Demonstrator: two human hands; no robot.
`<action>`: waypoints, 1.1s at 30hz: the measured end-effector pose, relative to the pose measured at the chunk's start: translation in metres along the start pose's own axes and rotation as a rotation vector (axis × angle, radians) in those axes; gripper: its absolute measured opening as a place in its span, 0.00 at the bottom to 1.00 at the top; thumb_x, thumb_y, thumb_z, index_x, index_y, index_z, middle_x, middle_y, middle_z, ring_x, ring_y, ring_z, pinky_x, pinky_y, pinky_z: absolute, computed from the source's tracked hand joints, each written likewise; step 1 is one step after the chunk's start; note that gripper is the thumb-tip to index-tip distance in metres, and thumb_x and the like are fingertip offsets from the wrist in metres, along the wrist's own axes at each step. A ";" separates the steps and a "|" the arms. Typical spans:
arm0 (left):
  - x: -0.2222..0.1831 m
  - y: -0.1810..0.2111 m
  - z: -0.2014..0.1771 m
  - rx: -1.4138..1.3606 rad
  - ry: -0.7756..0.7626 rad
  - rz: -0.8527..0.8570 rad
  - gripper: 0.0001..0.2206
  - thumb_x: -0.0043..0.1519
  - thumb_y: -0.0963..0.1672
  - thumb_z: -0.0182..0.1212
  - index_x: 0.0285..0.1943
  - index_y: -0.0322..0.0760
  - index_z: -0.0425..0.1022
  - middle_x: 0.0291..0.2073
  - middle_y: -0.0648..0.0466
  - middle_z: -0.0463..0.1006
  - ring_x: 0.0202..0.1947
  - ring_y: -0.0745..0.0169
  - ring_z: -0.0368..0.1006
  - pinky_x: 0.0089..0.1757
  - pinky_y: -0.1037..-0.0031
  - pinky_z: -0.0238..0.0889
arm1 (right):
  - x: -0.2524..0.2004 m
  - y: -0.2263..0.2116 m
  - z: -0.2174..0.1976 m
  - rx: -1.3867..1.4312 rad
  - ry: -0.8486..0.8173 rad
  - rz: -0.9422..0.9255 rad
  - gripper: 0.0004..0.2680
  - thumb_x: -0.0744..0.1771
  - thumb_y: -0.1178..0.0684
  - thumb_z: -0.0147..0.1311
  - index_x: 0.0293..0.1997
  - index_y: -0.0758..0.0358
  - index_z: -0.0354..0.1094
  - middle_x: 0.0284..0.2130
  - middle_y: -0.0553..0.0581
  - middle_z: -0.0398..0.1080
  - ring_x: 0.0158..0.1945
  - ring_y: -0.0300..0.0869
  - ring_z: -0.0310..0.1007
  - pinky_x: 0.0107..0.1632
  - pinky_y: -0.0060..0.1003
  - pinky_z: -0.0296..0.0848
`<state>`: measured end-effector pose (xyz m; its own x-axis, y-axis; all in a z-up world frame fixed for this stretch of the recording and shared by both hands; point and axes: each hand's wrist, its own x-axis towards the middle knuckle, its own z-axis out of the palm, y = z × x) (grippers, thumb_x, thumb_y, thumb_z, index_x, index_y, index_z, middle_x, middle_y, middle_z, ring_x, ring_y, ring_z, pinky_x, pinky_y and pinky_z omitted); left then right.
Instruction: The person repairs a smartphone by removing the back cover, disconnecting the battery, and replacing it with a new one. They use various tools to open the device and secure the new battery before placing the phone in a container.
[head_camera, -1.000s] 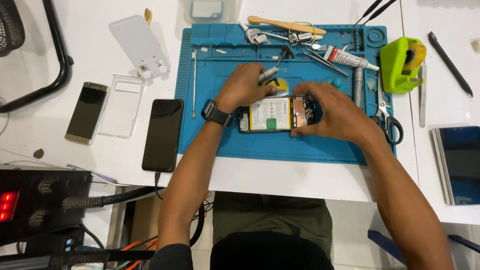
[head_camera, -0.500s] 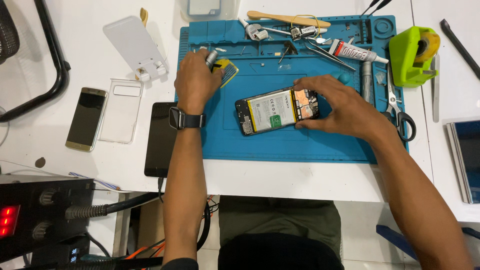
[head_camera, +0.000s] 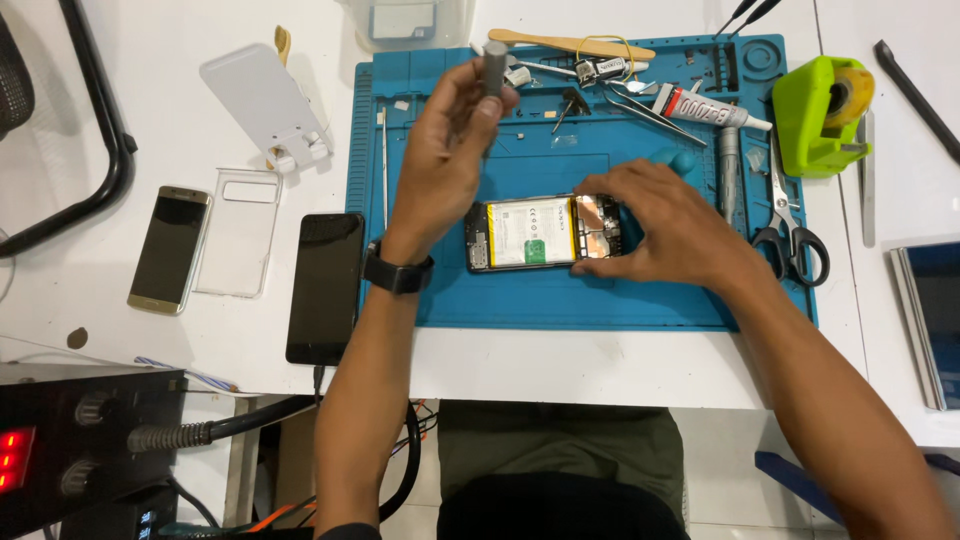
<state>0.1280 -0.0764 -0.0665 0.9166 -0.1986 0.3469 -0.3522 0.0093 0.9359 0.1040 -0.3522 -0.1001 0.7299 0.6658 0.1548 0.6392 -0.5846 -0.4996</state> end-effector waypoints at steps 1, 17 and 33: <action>-0.001 0.002 0.007 -0.002 -0.003 0.003 0.18 0.73 0.49 0.51 0.70 0.42 0.62 0.55 0.55 0.77 0.61 0.61 0.73 0.64 0.66 0.69 | 0.001 -0.003 0.000 -0.003 0.002 0.002 0.32 0.58 0.36 0.72 0.65 0.57 0.63 0.50 0.60 0.71 0.53 0.54 0.66 0.50 0.50 0.66; -0.033 -0.022 0.053 0.149 0.035 0.283 0.24 0.68 0.42 0.66 0.73 0.49 0.65 0.55 0.47 0.80 0.52 0.49 0.81 0.41 0.64 0.83 | 0.007 -0.031 -0.001 0.178 0.146 0.056 0.31 0.56 0.51 0.79 0.60 0.71 0.63 0.47 0.68 0.75 0.56 0.62 0.74 0.58 0.57 0.75; -0.036 -0.021 0.051 0.121 -0.052 0.307 0.24 0.66 0.39 0.65 0.72 0.45 0.66 0.56 0.47 0.80 0.53 0.50 0.80 0.41 0.66 0.82 | 0.009 -0.035 -0.007 0.173 0.107 0.065 0.32 0.56 0.51 0.78 0.62 0.73 0.62 0.48 0.71 0.75 0.58 0.64 0.73 0.59 0.59 0.74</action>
<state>0.0923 -0.1192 -0.1018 0.7546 -0.2540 0.6051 -0.6332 -0.0396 0.7730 0.0898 -0.3291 -0.0748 0.7956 0.5710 0.2025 0.5456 -0.5302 -0.6489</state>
